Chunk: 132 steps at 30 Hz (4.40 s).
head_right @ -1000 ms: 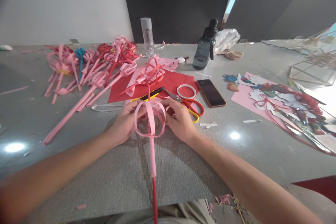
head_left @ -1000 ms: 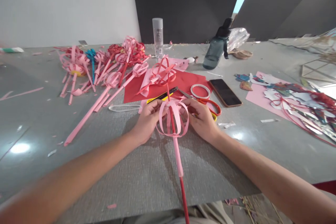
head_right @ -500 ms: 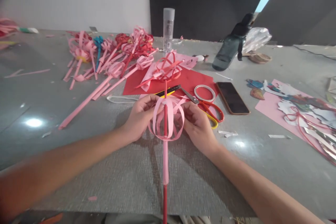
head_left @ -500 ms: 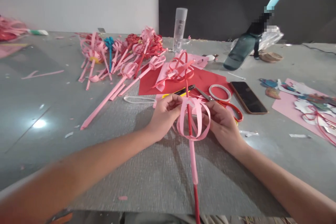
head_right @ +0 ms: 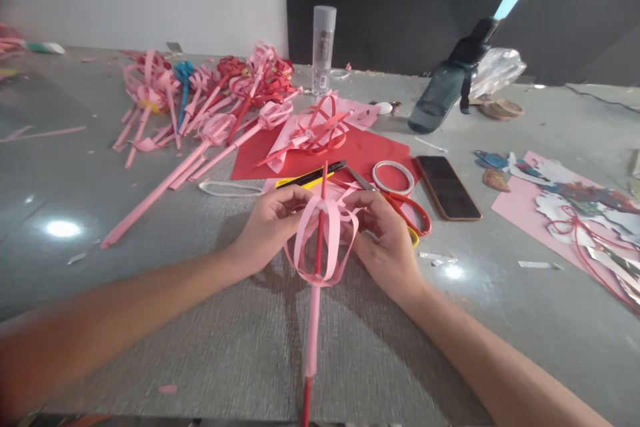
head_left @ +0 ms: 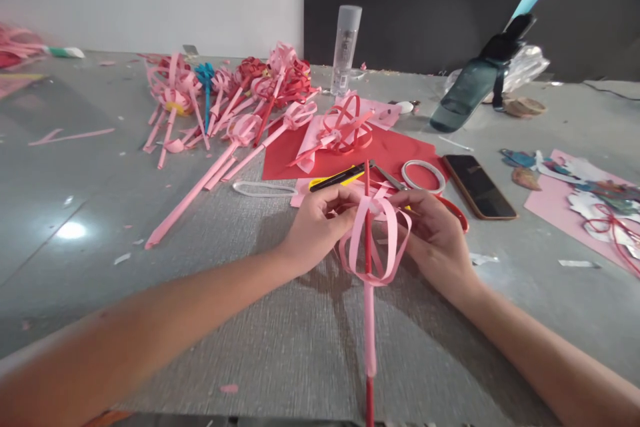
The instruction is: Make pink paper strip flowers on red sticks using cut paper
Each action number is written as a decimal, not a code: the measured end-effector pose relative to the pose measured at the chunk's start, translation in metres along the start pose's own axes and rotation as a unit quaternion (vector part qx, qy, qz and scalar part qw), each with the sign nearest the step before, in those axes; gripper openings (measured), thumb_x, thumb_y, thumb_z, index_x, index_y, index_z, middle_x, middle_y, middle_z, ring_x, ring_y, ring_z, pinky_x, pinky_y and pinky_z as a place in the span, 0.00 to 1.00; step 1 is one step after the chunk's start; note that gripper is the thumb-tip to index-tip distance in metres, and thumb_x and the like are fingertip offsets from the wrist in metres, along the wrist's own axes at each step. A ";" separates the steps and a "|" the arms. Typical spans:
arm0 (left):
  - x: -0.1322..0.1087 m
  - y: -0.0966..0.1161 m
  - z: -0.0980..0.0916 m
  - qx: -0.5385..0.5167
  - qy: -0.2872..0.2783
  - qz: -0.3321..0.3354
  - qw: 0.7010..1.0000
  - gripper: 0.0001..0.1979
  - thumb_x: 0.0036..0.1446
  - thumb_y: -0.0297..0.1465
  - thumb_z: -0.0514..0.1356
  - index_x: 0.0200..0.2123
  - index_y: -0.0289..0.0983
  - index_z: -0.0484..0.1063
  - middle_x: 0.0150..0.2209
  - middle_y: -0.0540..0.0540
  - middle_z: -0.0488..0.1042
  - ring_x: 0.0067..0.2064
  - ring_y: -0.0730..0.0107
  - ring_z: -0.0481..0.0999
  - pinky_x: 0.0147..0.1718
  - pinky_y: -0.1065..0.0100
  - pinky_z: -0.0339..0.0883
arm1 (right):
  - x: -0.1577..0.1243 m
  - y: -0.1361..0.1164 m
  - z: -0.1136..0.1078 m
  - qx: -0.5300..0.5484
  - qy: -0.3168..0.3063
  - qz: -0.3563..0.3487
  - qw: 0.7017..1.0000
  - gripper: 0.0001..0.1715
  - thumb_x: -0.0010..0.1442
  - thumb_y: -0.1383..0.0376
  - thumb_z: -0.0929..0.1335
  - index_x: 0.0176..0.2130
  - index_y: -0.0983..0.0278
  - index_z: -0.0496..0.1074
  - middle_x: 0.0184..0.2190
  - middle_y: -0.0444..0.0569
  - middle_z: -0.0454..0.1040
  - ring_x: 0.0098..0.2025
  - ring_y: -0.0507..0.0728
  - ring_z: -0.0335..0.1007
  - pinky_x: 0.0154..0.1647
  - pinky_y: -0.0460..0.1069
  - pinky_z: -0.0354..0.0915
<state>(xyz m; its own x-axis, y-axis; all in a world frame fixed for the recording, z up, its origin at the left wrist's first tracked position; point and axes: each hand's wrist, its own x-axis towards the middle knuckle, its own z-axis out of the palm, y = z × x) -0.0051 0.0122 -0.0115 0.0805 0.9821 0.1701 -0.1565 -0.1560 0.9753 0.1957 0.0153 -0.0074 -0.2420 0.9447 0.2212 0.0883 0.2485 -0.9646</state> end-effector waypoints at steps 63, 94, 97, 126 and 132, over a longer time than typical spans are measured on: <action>-0.001 0.005 0.001 -0.015 0.041 -0.024 0.999 0.10 0.58 0.36 0.68 0.34 0.36 0.75 0.31 0.51 0.72 0.33 0.73 0.68 0.33 0.71 0.62 | -0.004 -0.007 0.007 0.030 -0.002 -0.002 1.000 0.14 0.68 0.58 0.69 0.52 0.56 0.72 0.42 0.47 0.74 0.40 0.53 0.73 0.40 0.49 0.72; -0.013 0.012 0.002 0.125 -0.077 0.040 0.988 0.06 0.64 0.35 0.64 0.38 0.38 0.75 0.37 0.48 0.76 0.35 0.70 0.72 0.36 0.69 0.65 | 0.003 -0.013 0.000 0.057 -0.016 0.056 0.997 0.12 0.64 0.58 0.71 0.46 0.59 0.77 0.38 0.46 0.77 0.36 0.52 0.74 0.38 0.49 0.74; -0.013 0.011 0.002 0.133 -0.071 0.041 0.988 0.06 0.64 0.35 0.64 0.39 0.38 0.75 0.37 0.48 0.77 0.36 0.69 0.73 0.37 0.69 0.66 | 0.003 -0.013 0.002 0.064 -0.018 0.056 0.996 0.11 0.64 0.59 0.72 0.46 0.60 0.77 0.39 0.47 0.77 0.38 0.53 0.74 0.38 0.49 0.75; -0.005 0.008 -0.001 0.094 -0.097 -0.009 0.991 0.12 0.63 0.40 0.66 0.40 0.37 0.81 0.38 0.45 0.81 0.38 0.67 0.77 0.38 0.68 0.68 | 0.003 -0.017 -0.002 0.154 -0.037 0.072 0.985 0.13 0.59 0.56 0.76 0.38 0.61 0.74 0.30 0.42 0.74 0.30 0.50 0.69 0.33 0.47 0.72; -0.004 0.005 -0.003 0.103 -0.128 -0.014 0.986 0.08 0.65 0.36 0.65 0.42 0.39 0.81 0.38 0.47 0.80 0.37 0.70 0.76 0.38 0.69 0.67 | 0.004 -0.018 -0.002 0.200 -0.044 0.111 0.973 0.11 0.58 0.59 0.76 0.33 0.61 0.73 0.28 0.43 0.74 0.30 0.50 0.68 0.34 0.47 0.69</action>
<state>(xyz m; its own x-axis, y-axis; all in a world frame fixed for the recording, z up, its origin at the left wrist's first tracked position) -0.0092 0.0075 -0.0073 0.3319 0.9317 0.1477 0.0500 -0.1737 0.9835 0.1948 0.0151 0.0115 -0.3432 0.9393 0.0051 -0.2299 -0.0788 -0.9700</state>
